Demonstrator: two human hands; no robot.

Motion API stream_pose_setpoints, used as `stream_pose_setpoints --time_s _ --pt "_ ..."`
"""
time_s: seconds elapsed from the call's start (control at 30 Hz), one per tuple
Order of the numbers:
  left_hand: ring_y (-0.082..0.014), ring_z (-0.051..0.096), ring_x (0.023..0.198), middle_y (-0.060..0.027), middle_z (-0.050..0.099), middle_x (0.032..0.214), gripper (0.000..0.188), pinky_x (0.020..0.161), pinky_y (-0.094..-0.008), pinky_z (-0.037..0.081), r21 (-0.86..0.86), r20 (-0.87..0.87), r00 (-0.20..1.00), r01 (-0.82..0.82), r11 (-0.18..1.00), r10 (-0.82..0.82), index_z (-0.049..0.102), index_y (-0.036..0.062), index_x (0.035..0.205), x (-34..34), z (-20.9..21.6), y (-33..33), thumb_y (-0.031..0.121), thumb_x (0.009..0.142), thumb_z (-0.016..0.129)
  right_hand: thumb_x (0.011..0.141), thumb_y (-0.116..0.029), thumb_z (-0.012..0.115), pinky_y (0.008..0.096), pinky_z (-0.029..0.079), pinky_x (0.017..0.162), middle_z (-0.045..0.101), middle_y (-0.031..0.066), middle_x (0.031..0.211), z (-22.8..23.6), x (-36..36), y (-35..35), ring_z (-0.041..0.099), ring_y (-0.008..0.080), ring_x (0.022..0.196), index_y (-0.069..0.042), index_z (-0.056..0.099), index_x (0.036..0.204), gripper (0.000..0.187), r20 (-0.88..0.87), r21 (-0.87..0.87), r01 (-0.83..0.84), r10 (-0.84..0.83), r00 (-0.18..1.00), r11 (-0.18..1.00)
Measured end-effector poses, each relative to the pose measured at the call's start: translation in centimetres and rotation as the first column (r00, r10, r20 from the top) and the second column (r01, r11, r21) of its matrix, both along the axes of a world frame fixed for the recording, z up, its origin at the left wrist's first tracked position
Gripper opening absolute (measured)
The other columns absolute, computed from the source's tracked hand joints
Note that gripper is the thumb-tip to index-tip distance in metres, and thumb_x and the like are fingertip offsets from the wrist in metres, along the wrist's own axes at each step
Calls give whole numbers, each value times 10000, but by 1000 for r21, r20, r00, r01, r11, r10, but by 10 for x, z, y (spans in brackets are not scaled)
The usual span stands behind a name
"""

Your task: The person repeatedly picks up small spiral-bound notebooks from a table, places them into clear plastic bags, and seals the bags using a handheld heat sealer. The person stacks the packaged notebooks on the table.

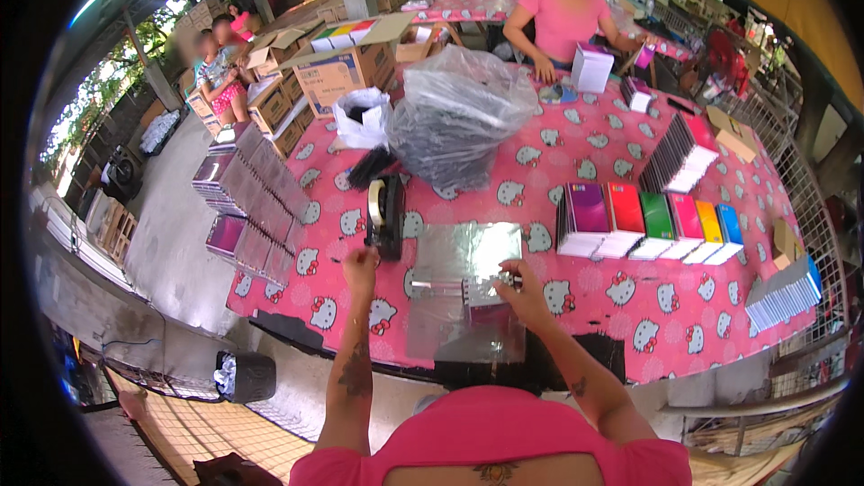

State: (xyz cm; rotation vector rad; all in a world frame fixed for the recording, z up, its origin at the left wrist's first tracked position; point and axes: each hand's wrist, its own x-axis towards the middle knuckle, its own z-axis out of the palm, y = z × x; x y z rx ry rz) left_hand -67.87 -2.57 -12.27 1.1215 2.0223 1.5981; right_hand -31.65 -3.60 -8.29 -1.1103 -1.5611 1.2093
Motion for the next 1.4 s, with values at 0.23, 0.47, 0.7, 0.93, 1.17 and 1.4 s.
stream_pose_setpoints --time_s 0.23,0.47,0.7,0.93,1.17,1.4 --pt "-349 704 757 -165 712 833 192 692 -465 541 -409 -717 642 -70 910 -272 734 83 824 33 93 9 262 836 665 884 -112 704 273 461 818 549 35 1100 9 -2 -1 527 116 976 -65 538 1231 387 -101 -94 -15 5 995 995" --pt "-254 691 813 -82 719 813 216 743 -358 509 -609 -596 -149 725 323 -789 711 75 836 163 154 40 290 846 719 887 -122 695 286 459 793 573 50 1070 15 0 -2 546 124 943 -61 546 1228 377 -110 -104 -20 9 994 994" --pt "-167 627 951 -55 689 951 362 842 -319 476 -535 381 58 827 -169 -923 661 36 1036 132 71 93 372 904 689 890 -102 700 258 468 838 557 44 1092 7 1 0 541 111 977 -60 513 1262 419 -175 -93 -62 45 984 994" --pt "-226 614 996 -108 620 1214 617 827 -346 509 221 717 275 782 583 -640 502 25 1357 98 29 -17 241 834 750 845 -435 773 368 403 1038 361 189 1455 -38 17 -22 480 247 1219 -93 166 1571 1007 -403 -144 -111 44 914 983" --pt "-292 564 1117 -165 578 1197 858 1000 -416 437 91 -342 778 585 806 -527 450 61 1419 110 79 -97 159 680 876 898 -414 694 443 310 1135 326 178 1522 21 -27 -32 365 308 1392 -70 98 1581 969 -237 147 -285 313 920 947" --pt "-143 619 768 -93 636 906 583 643 -275 515 428 -31 967 -218 877 255 507 -21 1229 -107 201 -121 235 808 819 942 -43 573 373 443 1013 429 128 1431 -8 -51 -26 509 259 1255 -54 380 1448 542 -204 3 -50 50 978 999"
